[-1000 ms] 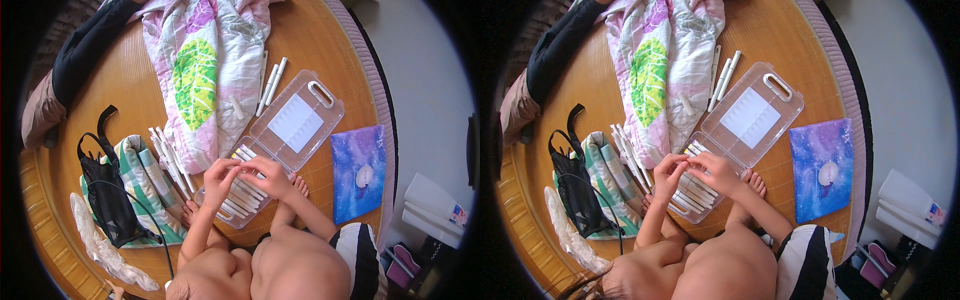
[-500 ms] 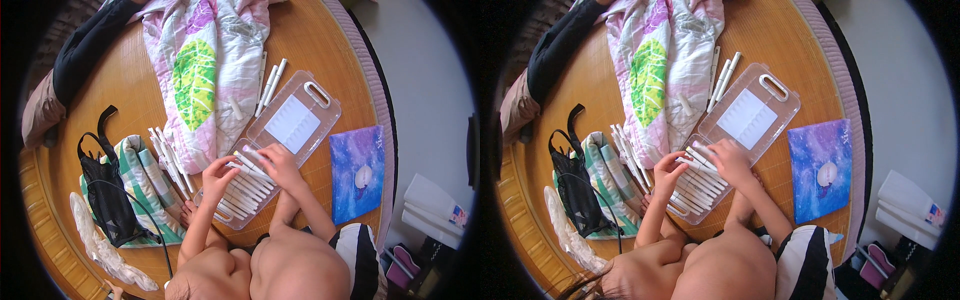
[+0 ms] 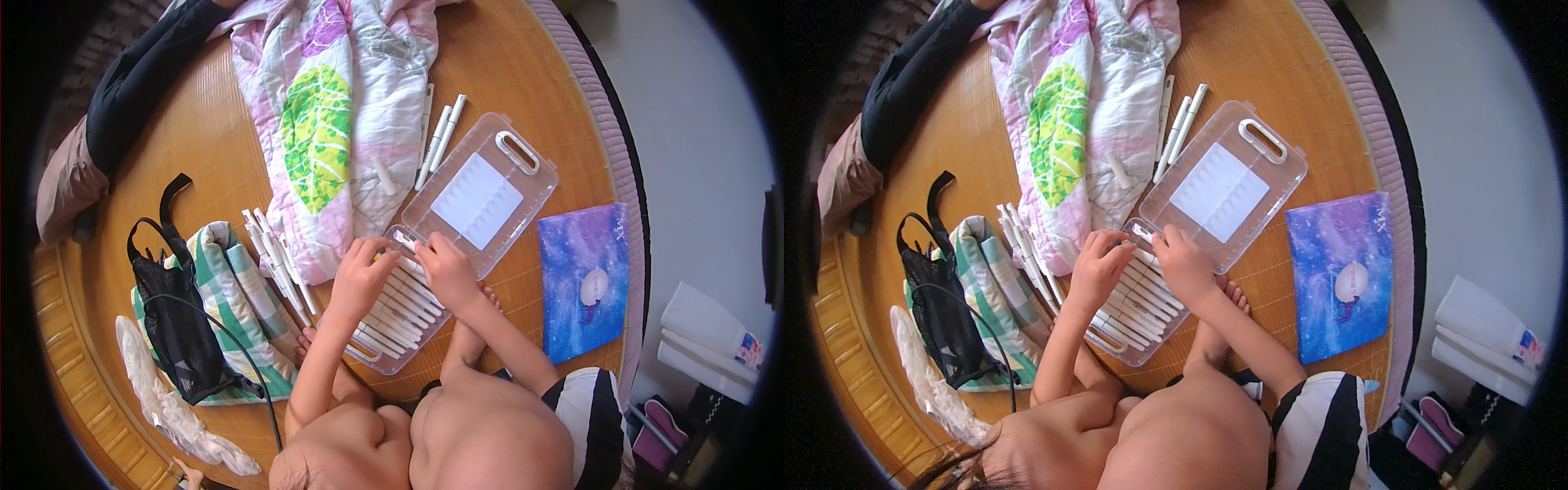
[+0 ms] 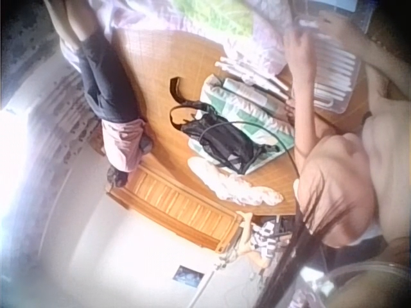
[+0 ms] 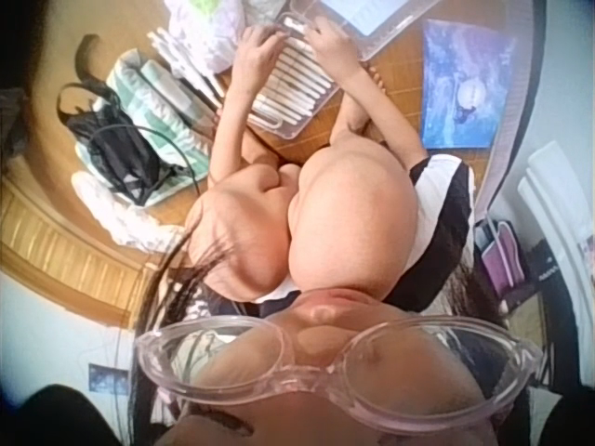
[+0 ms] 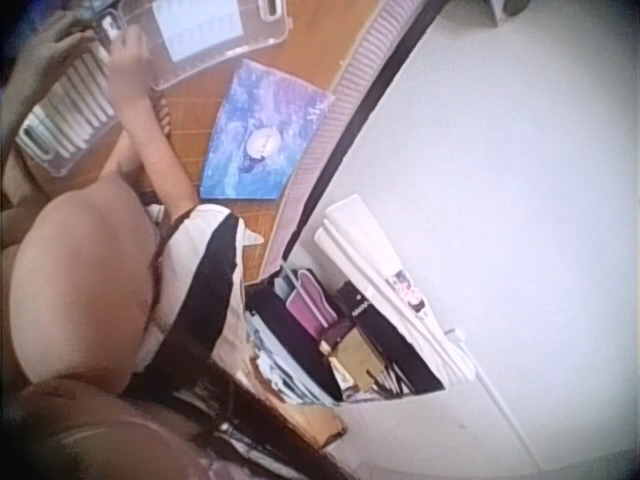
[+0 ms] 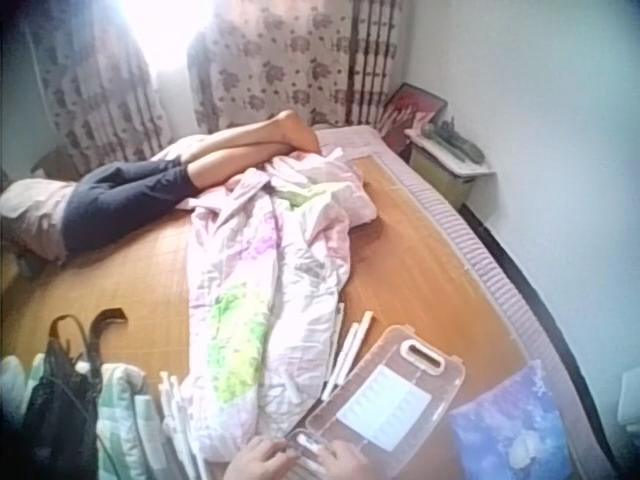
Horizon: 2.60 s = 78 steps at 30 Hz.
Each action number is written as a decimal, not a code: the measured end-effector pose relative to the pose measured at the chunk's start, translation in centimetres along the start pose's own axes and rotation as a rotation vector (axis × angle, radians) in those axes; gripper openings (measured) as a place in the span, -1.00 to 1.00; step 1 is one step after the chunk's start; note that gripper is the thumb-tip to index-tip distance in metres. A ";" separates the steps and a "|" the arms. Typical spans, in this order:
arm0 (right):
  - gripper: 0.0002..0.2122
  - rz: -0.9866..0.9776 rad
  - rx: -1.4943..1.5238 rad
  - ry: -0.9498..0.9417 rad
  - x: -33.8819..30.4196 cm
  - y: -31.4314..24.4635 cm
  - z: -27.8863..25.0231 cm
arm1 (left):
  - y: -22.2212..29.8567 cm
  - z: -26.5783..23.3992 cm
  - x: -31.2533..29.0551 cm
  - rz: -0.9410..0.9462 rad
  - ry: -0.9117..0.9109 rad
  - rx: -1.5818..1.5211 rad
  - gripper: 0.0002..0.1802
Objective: The person organizes marker pens, placing them by hand into slots in a plastic storage case and arranging them in rows.
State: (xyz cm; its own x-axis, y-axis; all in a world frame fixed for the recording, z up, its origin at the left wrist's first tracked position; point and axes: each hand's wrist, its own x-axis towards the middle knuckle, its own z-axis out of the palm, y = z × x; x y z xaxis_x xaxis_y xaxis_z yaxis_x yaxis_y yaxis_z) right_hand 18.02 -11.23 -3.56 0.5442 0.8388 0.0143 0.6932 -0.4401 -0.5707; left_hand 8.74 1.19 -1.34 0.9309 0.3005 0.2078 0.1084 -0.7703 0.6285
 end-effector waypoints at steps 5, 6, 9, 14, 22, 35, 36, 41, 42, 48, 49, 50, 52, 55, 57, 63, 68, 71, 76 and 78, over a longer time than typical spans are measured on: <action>-0.88 -0.053 0.022 0.026 0.6 -0.3 -0.3 | -0.3 0.5 0.3 -0.018 0.006 0.012 -0.81; -0.86 -0.055 0.028 0.030 0.6 -0.3 -0.3 | -0.4 0.5 0.4 -0.030 -0.007 0.005 -0.82; -0.84 -0.027 0.094 0.027 0.4 -0.6 -1.2 | -0.3 0.6 0.3 -0.047 -0.017 -0.008 -0.84; -0.85 -0.062 0.045 0.014 0.1 -0.1 -0.8 | -0.5 0.9 0.1 -0.062 0.017 -0.016 -0.83; -0.89 -0.056 0.048 0.063 0.2 0.2 -1.0 | -0.2 1.3 0.6 -0.047 0.045 -0.023 -0.85; -0.87 -0.064 0.205 0.165 -2.8 -0.2 -0.1 | -0.4 1.3 0.7 -0.068 -0.099 0.216 -0.87; -0.86 -0.059 0.205 0.149 -2.8 -0.1 -0.5 | -0.2 1.4 0.9 -0.076 -0.089 0.203 -0.88; -0.84 -0.090 0.222 0.129 -4.2 1.6 -1.7 | 1.5 1.0 -0.1 -0.140 -0.010 0.093 -0.83; -0.85 -0.074 0.221 0.140 -4.8 2.0 -2.4 | 1.9 0.9 -0.5 -0.117 0.032 0.074 -0.79; -0.89 0.040 0.296 0.055 -5.6 3.4 -3.9 | 2.3 1.9 -3.0 -0.083 -0.070 0.206 -0.50; -0.89 0.044 0.295 0.055 -5.4 3.6 -4.0 | 2.6 2.0 -3.1 -0.107 -0.104 0.267 -0.44; -0.89 -0.014 0.271 -0.015 -5.1 3.8 -4.3 | 2.2 2.4 -3.6 -0.098 -0.156 0.297 -0.32; -0.88 -0.068 0.250 -0.089 -4.9 4.0 -4.7 | 2.4 2.3 -3.5 -0.119 -0.178 0.285 -0.31; -0.90 -0.084 0.263 -0.131 -4.6 3.9 -5.0 | 2.4 2.3 -3.5 -0.125 -0.224 0.298 -0.29; -0.91 -0.096 0.137 -0.167 -4.3 3.6 -4.9 | 2.4 2.3 -3.5 -0.111 -0.250 0.318 -0.28; -0.89 -0.155 0.083 -0.077 -4.3 3.9 -4.3 | 2.4 2.0 -3.2 -0.136 -0.256 0.289 -0.28; -0.89 -0.177 0.076 0.021 -4.4 3.8 -3.7 | 2.9 2.5 -3.3 0.065 -0.361 0.362 -0.38; -0.88 -0.162 0.092 0.031 -4.5 3.6 -3.4 | 3.8 3.3 -3.5 0.088 -0.446 0.256 -0.39; -0.89 -0.149 0.167 -0.023 -4.4 3.8 -3.9 | 3.7 3.4 -3.7 0.073 -0.482 0.312 -0.39; -0.89 0.033 0.342 -0.055 -4.4 4.3 -4.2 | 3.6 3.8 -3.9 0.087 -0.463 0.311 -0.38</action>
State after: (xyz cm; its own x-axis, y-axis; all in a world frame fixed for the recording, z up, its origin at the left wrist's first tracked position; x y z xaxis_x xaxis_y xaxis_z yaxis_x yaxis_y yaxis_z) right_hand 20.61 -18.13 -2.60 0.5313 0.8458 -0.0476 0.4724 -0.3424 -0.8121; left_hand 6.82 -4.90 -2.73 0.9894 0.0040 -0.1454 0.0565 -0.9317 0.3588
